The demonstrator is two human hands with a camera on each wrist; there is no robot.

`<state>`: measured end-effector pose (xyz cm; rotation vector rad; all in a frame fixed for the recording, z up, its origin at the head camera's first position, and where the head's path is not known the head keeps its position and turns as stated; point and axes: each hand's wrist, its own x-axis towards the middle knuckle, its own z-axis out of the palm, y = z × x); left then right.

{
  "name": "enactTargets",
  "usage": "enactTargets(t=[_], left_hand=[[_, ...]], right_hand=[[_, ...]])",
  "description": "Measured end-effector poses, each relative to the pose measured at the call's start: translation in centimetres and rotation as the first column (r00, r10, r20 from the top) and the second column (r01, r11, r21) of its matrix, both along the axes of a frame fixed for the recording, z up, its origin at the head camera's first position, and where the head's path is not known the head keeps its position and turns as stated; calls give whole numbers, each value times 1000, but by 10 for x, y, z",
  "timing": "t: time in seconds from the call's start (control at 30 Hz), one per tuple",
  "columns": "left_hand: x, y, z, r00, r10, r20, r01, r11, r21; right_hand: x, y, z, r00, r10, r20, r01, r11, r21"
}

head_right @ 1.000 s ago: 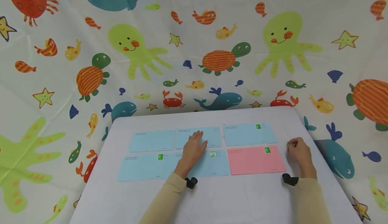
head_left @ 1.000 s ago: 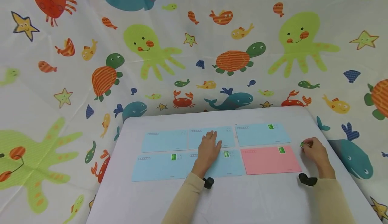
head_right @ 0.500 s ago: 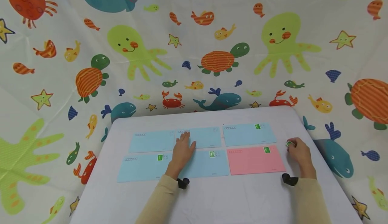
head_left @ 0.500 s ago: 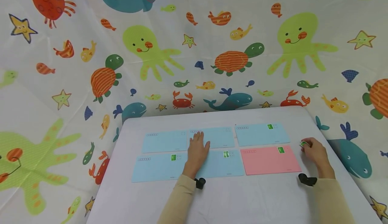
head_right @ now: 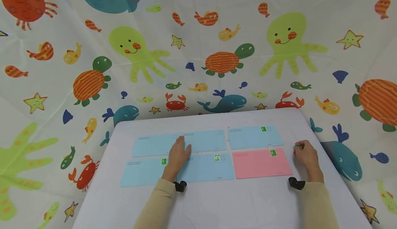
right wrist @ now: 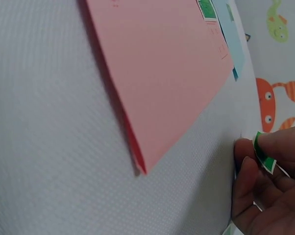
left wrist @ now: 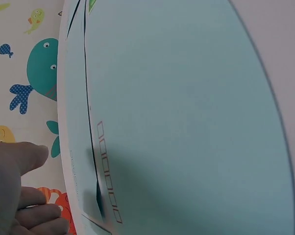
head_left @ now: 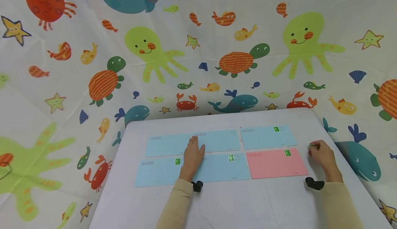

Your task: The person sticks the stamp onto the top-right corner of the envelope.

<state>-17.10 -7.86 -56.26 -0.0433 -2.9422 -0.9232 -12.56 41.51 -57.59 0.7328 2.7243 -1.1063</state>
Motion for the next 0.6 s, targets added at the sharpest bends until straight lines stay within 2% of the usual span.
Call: enactTargets(t=[0.2,0.6], left_hand=[[-1,-7,-2,1000,10,19,-10,999,-31],[-1,-12,-6,997,-16,80,21,997,-69]], right_hand=[[-2,0,0,1000,-17,7,17,1000,-3],[-2,0,-2,998,-51,27,52,998,-46]])
